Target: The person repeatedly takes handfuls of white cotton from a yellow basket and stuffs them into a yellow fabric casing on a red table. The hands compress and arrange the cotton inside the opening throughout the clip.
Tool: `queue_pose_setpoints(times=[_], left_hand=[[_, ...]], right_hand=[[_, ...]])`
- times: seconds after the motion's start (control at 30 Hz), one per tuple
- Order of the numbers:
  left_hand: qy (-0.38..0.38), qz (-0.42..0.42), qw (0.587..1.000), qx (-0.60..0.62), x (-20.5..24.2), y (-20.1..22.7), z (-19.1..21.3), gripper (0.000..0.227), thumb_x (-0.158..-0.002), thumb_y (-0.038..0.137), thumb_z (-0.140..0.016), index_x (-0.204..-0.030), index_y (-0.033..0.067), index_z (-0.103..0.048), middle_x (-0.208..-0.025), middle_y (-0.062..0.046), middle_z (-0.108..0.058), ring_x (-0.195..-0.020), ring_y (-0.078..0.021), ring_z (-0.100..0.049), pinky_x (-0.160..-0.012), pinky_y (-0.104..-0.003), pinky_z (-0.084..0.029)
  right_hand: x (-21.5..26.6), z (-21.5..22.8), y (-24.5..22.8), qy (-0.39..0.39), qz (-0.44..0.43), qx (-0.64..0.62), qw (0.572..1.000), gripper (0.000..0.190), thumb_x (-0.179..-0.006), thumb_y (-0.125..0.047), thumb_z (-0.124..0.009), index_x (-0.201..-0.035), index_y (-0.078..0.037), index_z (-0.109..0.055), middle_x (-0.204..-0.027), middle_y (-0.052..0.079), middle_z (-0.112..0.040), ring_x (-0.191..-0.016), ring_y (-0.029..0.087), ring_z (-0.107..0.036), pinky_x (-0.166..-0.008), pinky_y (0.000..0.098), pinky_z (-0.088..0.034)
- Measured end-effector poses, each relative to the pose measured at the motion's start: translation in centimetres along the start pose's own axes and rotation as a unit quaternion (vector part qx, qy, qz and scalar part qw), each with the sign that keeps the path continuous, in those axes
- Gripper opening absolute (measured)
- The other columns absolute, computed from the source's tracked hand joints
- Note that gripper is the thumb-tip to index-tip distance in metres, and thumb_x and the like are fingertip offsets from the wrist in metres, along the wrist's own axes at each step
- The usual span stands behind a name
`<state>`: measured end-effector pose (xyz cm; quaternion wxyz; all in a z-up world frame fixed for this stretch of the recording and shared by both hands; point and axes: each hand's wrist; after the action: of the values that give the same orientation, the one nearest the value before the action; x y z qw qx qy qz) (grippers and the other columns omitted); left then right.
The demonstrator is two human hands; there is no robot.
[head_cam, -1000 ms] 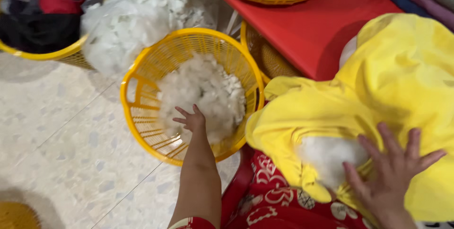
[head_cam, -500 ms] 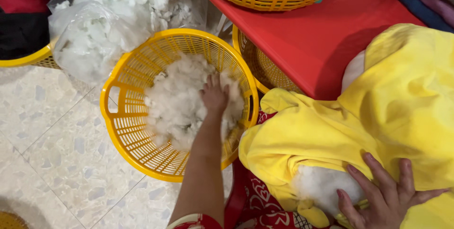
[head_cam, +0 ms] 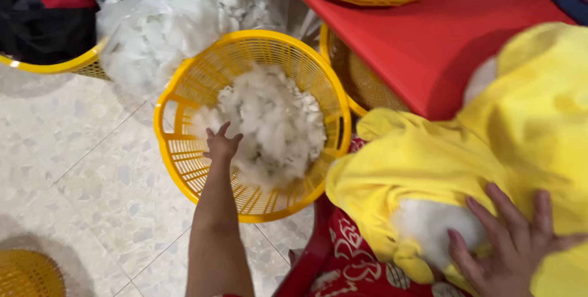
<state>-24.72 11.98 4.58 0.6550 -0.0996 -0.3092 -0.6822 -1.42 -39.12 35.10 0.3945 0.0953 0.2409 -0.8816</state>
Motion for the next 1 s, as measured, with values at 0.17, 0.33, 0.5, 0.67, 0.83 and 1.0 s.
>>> queue_pose_setpoints(times=[0.17, 0.33, 0.5, 0.67, 0.83, 1.0], left_hand=[[0.211, -0.189, 0.956, 0.081, 11.3, 3.8, -0.4, 0.060, -0.083, 0.033, -0.077, -0.136, 0.0165, -0.053, -0.150, -0.013, -0.043, -0.138, -0.0321, -0.046, -0.114, -0.063, -0.031], [0.245, -0.408, 0.862, 0.176, 21.4, 10.8, 1.4, 0.063, -0.082, 0.025, -0.080, -0.138, 0.0116, -0.053, -0.142, -0.016, -0.045, -0.137, -0.0377, -0.043, -0.108, -0.054, -0.035], [0.119, -0.647, 0.718, 0.229, 34.1, 15.5, 2.0, 0.058, -0.088, 0.019, -0.077, -0.141, 0.0122, -0.055, -0.154, -0.015, -0.043, -0.146, -0.0360, -0.040, -0.122, -0.051, -0.036], [0.050, -0.757, 0.639, 0.127, 42.2, 17.4, 1.3, 0.076, -0.088, 0.041, -0.082, -0.149, 0.0107, -0.047, -0.153, -0.014, -0.041, -0.142, -0.0351, -0.041, -0.119, -0.050, -0.033], [0.034, -0.709, 0.697, 0.106, 43.5, 18.5, -0.5, 0.089, -0.083, 0.043, -0.083, -0.151, 0.0042, -0.040, -0.149, -0.018, -0.042, -0.141, -0.0368, -0.041, -0.117, -0.051, -0.029], [0.088, -0.684, 0.710, 0.144, 43.5, 17.7, -2.0, 0.096, -0.078, 0.035, -0.084, -0.153, 0.0029, -0.035, -0.152, -0.019, -0.041, -0.144, -0.0350, -0.039, -0.118, -0.051, -0.027]], right_hand=[[0.0, 1.7, 0.5, 0.017, 0.062, 0.002, 0.998, 0.073, -0.087, -0.050, -0.070, -0.148, -0.017, -0.047, -0.163, 0.008, -0.042, -0.163, 0.036, -0.015, -0.123, 0.0685, 0.015], [-0.5, 2.6, -0.2, 0.008, 0.079, -0.005, 0.997, 0.078, -0.085, -0.053, -0.070, -0.149, -0.014, -0.048, -0.165, 0.012, -0.035, -0.160, 0.037, -0.014, -0.122, 0.0672, 0.014], [1.0, 3.5, -0.5, 0.020, 0.067, -0.027, 0.997, 0.068, -0.084, -0.046, -0.074, -0.142, -0.016, -0.053, -0.166, 0.010, -0.036, -0.161, 0.035, -0.018, -0.127, 0.0661, 0.008], [3.0, 3.1, -0.9, 0.014, 0.022, 0.000, 1.000, 0.073, -0.080, -0.044, -0.076, -0.144, -0.018, -0.053, -0.165, 0.008, -0.035, -0.159, 0.034, -0.019, -0.123, 0.0661, 0.007], [3.5, 3.0, -0.8, -0.005, -0.001, 0.032, 0.999, 0.078, -0.081, -0.044, -0.073, -0.151, -0.018, -0.050, -0.166, 0.007, -0.033, -0.158, 0.033, -0.018, -0.122, 0.0685, 0.004], [2.6, 2.8, -1.5, 0.052, 0.060, 0.015, 0.997, 0.068, -0.083, -0.046, -0.073, -0.145, -0.025, -0.056, -0.166, 0.008, -0.032, -0.157, 0.036, -0.017, -0.120, 0.0716, 0.003]])
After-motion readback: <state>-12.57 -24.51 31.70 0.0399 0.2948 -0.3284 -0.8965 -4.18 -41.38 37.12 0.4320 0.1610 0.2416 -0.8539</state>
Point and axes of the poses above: each hand's wrist, its own x-axis away from the middle knuckle, its own z-axis out of the back of the hand, y = z × x
